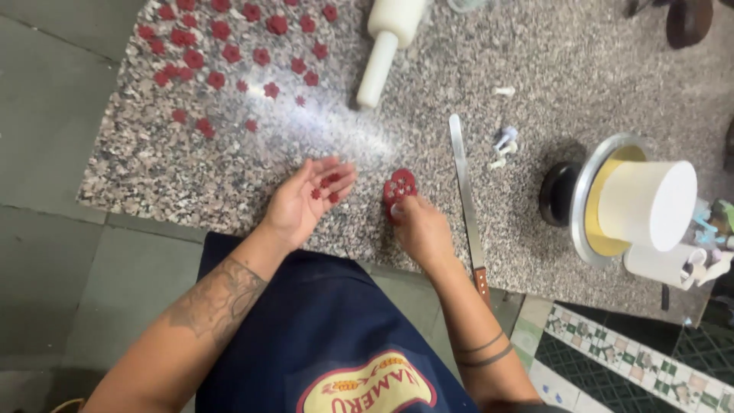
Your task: Organizing small red fondant flowers and using an offset spatula and rolling pin to manipulate red fondant on a workstation.
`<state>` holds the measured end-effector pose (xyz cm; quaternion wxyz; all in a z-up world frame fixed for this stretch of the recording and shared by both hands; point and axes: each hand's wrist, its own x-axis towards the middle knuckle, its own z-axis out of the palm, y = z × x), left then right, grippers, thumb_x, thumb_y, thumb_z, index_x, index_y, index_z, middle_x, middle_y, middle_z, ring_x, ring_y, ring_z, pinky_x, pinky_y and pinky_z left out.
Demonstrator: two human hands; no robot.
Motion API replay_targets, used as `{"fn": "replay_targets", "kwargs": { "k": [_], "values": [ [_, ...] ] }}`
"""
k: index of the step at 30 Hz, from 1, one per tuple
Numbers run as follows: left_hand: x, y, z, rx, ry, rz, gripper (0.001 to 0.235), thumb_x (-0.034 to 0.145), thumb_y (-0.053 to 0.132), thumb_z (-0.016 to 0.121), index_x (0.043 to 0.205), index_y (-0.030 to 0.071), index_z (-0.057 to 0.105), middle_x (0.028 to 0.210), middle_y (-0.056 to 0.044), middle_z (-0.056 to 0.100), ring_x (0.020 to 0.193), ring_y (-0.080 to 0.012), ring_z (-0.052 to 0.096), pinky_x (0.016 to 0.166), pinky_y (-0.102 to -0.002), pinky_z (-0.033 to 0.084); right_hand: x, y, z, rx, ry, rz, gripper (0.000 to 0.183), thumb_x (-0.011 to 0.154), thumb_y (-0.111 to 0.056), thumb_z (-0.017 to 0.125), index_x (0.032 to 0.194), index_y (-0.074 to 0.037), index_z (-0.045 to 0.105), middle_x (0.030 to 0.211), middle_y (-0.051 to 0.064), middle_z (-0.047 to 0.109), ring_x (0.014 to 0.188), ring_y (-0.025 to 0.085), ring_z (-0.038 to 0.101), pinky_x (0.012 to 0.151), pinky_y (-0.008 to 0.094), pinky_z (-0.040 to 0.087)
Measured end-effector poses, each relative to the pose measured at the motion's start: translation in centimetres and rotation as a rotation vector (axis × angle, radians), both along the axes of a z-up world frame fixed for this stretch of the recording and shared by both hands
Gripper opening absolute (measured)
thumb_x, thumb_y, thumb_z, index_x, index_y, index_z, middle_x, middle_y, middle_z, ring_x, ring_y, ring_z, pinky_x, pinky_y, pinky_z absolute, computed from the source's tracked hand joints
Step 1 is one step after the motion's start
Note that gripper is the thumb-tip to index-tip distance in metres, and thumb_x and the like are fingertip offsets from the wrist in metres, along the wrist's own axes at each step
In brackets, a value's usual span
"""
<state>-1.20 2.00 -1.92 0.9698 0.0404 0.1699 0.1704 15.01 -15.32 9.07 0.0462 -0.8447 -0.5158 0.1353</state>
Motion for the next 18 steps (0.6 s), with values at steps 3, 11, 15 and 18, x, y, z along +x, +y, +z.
{"fn": "replay_targets", "kwargs": {
  "k": [3,11,15,18],
  "values": [
    [-0.7,-0.4,0.5,0.021,0.013,-0.017,0.050,0.108,0.042,0.040,0.133,0.000,0.055,0.138,-0.021,0.062,0.131,-0.0319,0.060,0.112,-0.045,0.047,-0.3,-1.6,4.2,0.122,0.046,-0.246,0.014,0.094,-0.012,0.073,0.103,-0.005,0.066,0.091,0.016,0.071,0.081,0.035,0.071,0.068,0.042,0.055],
    [1.8,-3.0,2.2,-0.030,0.023,-0.105,0.054,0.109,0.046,0.038,0.129,-0.001,0.056,0.134,-0.022,0.063,0.126,-0.0325,0.062,0.109,-0.046,0.048,0.1,-3.5,4.1,0.496,1.247,-0.695,0.021,0.101,-0.015,0.061,0.120,-0.006,0.057,0.087,0.007,0.067,0.067,0.016,0.061,0.060,0.031,0.048],
    [2.6,-3.8,5.0,-0.138,-0.057,-0.157,0.062,0.108,0.052,0.034,0.131,-0.002,0.054,0.135,-0.023,0.063,0.127,-0.0329,0.061,0.112,-0.046,0.046,-3.0,-0.5,5.1,0.564,1.566,-0.636,0.022,0.099,-0.020,0.057,0.118,-0.008,0.057,0.097,0.009,0.067,0.064,0.014,0.055,0.058,0.027,0.043],
    [2.8,-3.6,7.1,-0.199,-0.115,-0.120,0.069,0.106,0.056,0.033,0.133,-0.005,0.052,0.136,-0.025,0.062,0.129,-0.0347,0.060,0.116,-0.047,0.044,-3.4,-1.7,1.3,0.494,1.365,-0.559,0.014,0.106,-0.015,0.059,0.115,-0.005,0.059,0.088,0.005,0.062,0.061,0.010,0.046,0.053,0.025,0.035]
  ]
}}
